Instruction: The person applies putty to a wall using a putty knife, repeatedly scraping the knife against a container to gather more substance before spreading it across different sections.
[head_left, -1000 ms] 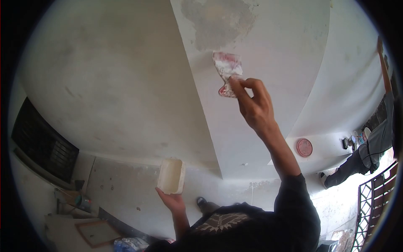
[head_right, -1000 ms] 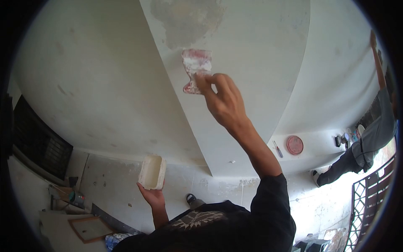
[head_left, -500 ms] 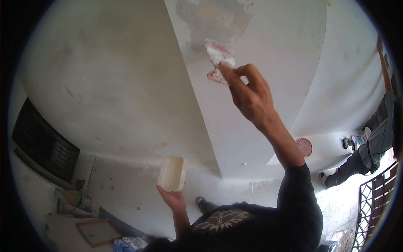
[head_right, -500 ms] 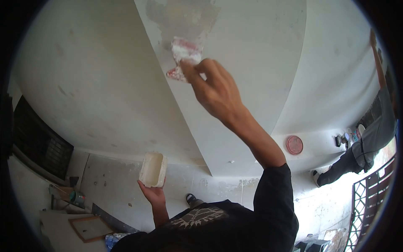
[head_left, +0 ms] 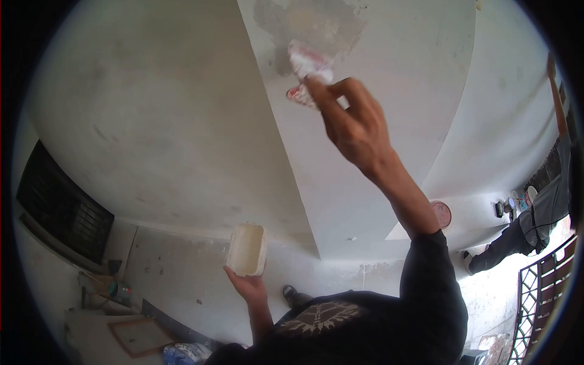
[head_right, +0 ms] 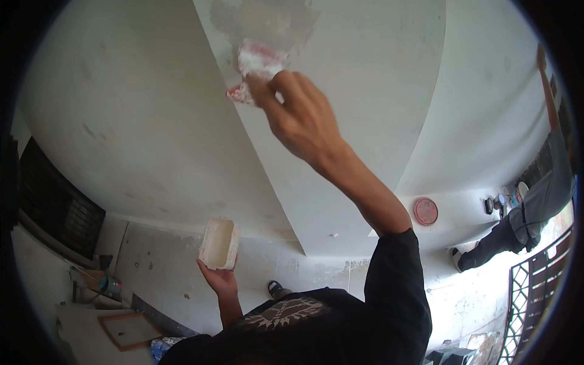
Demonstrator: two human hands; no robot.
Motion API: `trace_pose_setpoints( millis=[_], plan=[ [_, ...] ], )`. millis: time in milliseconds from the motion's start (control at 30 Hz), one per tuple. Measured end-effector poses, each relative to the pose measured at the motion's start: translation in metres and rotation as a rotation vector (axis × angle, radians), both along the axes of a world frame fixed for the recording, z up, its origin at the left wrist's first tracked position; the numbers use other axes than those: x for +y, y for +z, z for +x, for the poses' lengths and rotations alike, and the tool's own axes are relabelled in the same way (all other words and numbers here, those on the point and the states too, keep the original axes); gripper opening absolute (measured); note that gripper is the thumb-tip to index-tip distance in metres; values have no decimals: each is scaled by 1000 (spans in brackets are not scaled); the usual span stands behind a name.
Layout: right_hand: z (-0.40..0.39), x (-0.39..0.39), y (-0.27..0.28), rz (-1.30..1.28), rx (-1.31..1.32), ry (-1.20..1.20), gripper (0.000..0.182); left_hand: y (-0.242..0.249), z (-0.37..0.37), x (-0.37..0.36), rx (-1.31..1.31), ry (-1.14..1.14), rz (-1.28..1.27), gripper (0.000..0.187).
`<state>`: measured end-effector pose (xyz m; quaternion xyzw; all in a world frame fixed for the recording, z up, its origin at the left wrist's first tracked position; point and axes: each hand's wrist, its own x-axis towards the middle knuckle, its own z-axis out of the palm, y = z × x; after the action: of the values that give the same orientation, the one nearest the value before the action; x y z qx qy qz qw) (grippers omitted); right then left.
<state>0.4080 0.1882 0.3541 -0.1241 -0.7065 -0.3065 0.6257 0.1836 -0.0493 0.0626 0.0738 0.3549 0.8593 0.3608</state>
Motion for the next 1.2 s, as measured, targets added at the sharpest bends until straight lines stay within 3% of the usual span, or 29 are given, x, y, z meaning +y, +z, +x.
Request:
trace_pose_setpoints(
  millis=[167, 367, 600, 733, 833, 967, 1033, 1200],
  plan=[
    [34, 14, 61, 146, 272, -165, 40, -1, -2, 2, 27, -9, 13, 66],
    [-1, 21, 10, 33, -30, -131, 40, -1, 0, 5, 3, 17, 9, 67],
    [24, 22, 49, 44, 153, -180, 42, 2, -2, 8, 21, -5, 11, 67],
    [-7, 40, -7, -41, -87, -285, 40, 2, 0, 6, 23, -7, 8, 67],
    [-22, 33, -39, -18, -183, -141, 38, 2, 1, 5, 9, -12, -4, 67],
    [-2, 7, -4, 34, -93, -59, 36, -5, -4, 3, 18, -8, 22, 67],
    [9, 8, 21, 131, 109, -115, 37, -8, -6, -2, 19, -13, -2, 67],
    [-5, 32, -7, 15, -44, -160, 38, -9, -7, -8, 6, -16, -9, 67]
  ],
)
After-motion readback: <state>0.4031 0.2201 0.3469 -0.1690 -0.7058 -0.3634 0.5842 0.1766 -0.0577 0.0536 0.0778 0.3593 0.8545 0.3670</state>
